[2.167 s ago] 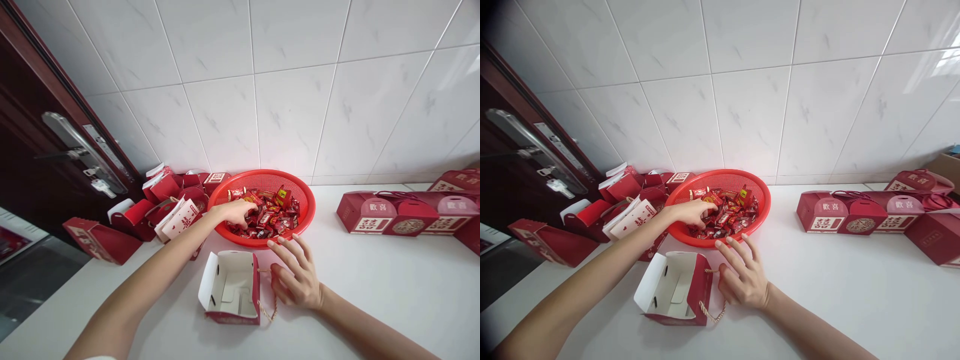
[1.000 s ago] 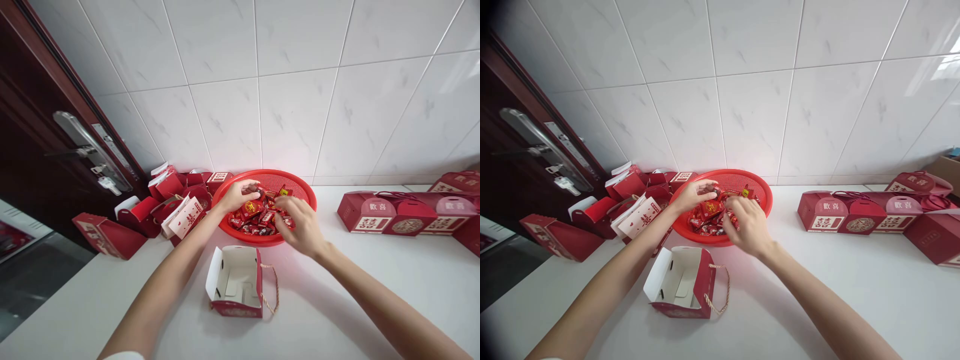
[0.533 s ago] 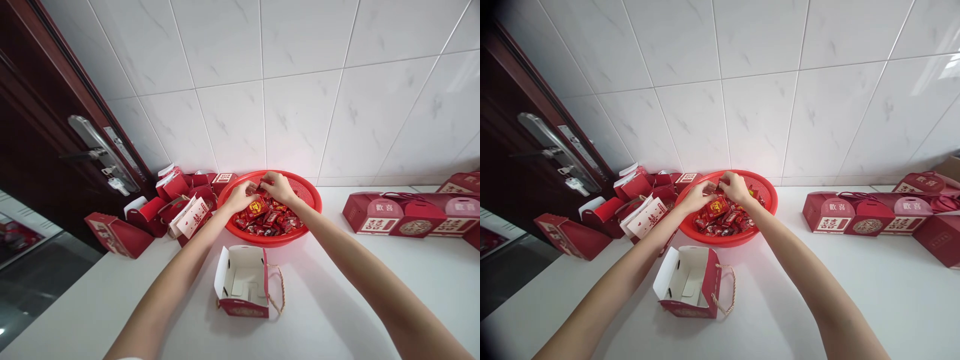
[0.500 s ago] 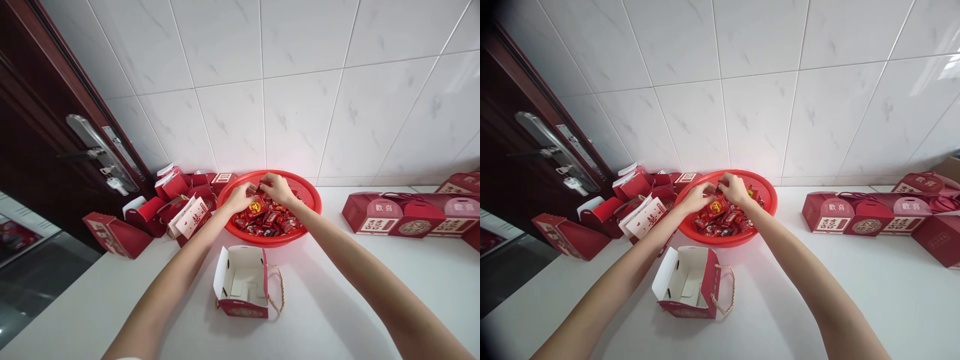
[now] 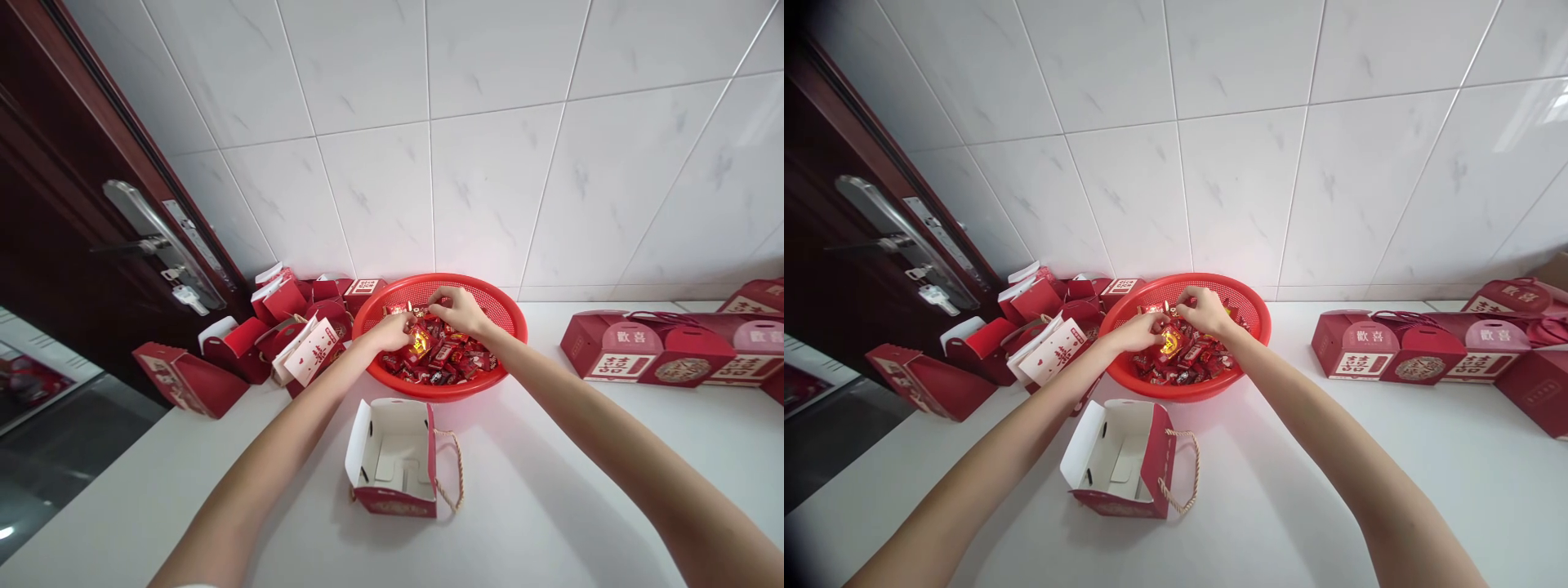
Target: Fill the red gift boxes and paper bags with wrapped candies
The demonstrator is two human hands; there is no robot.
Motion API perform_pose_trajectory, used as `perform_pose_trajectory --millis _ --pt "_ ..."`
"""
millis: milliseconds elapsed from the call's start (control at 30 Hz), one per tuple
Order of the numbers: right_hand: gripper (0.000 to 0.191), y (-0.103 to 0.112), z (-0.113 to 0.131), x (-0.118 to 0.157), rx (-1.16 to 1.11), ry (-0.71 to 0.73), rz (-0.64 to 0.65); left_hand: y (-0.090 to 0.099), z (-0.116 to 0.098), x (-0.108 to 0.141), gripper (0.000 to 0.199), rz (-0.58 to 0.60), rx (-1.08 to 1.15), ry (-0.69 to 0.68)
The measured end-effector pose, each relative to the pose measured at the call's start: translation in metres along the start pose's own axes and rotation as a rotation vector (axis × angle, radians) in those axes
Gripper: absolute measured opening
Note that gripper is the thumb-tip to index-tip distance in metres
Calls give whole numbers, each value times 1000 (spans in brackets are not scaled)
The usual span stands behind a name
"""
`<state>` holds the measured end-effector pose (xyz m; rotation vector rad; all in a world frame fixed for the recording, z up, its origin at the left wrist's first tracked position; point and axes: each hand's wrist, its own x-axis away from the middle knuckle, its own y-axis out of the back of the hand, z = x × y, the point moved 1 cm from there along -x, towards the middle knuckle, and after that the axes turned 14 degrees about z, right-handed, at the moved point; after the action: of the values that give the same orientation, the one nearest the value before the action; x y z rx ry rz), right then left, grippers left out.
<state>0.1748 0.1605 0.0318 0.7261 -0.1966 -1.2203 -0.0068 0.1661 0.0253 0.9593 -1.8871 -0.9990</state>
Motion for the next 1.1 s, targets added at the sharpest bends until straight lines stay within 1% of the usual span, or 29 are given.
perform_pose_trajectory --millis 100,167,267,367,467,533,633,733,767,833,900,967,1033,1067,1100 --pt "11 0 -3 0 -15 -5 -23 -1 2 -1 46 -21 -7 26" --pt "8 1 -6 -1 -24 -4 -41 -1 3 -2 43 -45 -5 34" --pt "13 2 -10 0 -42 7 -68 0 6 -5 41 -113 6 39" --pt "20 3 -13 0 -89 18 -84 2 12 -9 43 -265 20 45" --pt "26 4 -13 -1 -127 -5 -90 2 21 -14 41 -427 34 75" --pt "30 5 -13 -1 -144 -35 -92 1 26 -17 41 -462 34 89" --pt "33 7 -12 -1 -177 -64 -60 -1 29 -17 49 -418 18 116" --pt "34 12 -11 0 -203 -69 -18 0 23 -13 56 -373 -21 118" --pt "34 13 -11 0 -208 -70 -9 1 19 -11 55 -373 -35 95" --pt "33 16 -11 1 -223 -59 -5 3 10 -8 46 -372 -54 10" --pt "32 17 -11 2 -234 -35 -17 2 0 -5 32 -321 -67 -129" --pt "31 17 -10 3 -223 -20 -50 -1 -8 -3 23 -188 -81 -316" --pt "29 17 -9 5 -198 -16 -90 -6 -13 -3 20 2 -93 -480" --pt "28 17 -8 5 -187 -11 -107 -9 -13 -4 20 87 -97 -526" --pt "27 17 -7 6 -178 -3 -119 -11 -13 -4 20 151 -102 -544"
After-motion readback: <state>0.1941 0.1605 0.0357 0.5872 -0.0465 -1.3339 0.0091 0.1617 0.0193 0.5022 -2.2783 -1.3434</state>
